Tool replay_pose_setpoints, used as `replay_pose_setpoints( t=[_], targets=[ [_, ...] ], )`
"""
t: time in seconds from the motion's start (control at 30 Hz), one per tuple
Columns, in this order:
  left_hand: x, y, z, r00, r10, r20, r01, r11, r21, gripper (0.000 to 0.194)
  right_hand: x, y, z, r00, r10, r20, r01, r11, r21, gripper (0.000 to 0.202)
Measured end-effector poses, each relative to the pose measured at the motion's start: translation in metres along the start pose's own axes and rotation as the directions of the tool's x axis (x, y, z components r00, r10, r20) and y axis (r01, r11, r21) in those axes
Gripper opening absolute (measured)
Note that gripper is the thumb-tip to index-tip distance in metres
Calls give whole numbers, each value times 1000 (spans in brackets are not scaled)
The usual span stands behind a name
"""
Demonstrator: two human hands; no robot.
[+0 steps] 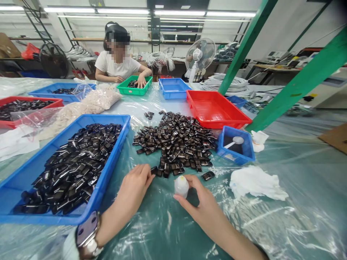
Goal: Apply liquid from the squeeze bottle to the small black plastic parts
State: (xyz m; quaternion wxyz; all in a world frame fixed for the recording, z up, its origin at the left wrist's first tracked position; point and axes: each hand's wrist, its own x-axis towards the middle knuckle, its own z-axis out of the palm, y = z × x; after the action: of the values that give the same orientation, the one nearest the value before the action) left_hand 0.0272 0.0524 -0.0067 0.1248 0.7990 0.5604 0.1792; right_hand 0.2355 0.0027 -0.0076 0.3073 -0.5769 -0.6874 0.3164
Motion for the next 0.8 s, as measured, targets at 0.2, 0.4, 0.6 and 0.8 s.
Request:
replay_pose_setpoints(
  t=[0.2,0.4,0.6,0.8],
  targets=[
    [-16,2,-16,978,-63,200,153,868,-473,22,1,2,0,999,33,21,-33,999,8,25],
    [-23,7,-13,941,-29,336,269,664,-697,22,1,5,0,999,29,16,-29,1000,10,26],
    [-32,6,-7,943,-91,319,305,613,-728,24,1,6,0,1000,-1,11,1,1000,21,25],
    [-32,9,-8,940,-145,310,326,651,-685,30,-2,1,-1,997,27,66,-30,998,55,27]
  ],
)
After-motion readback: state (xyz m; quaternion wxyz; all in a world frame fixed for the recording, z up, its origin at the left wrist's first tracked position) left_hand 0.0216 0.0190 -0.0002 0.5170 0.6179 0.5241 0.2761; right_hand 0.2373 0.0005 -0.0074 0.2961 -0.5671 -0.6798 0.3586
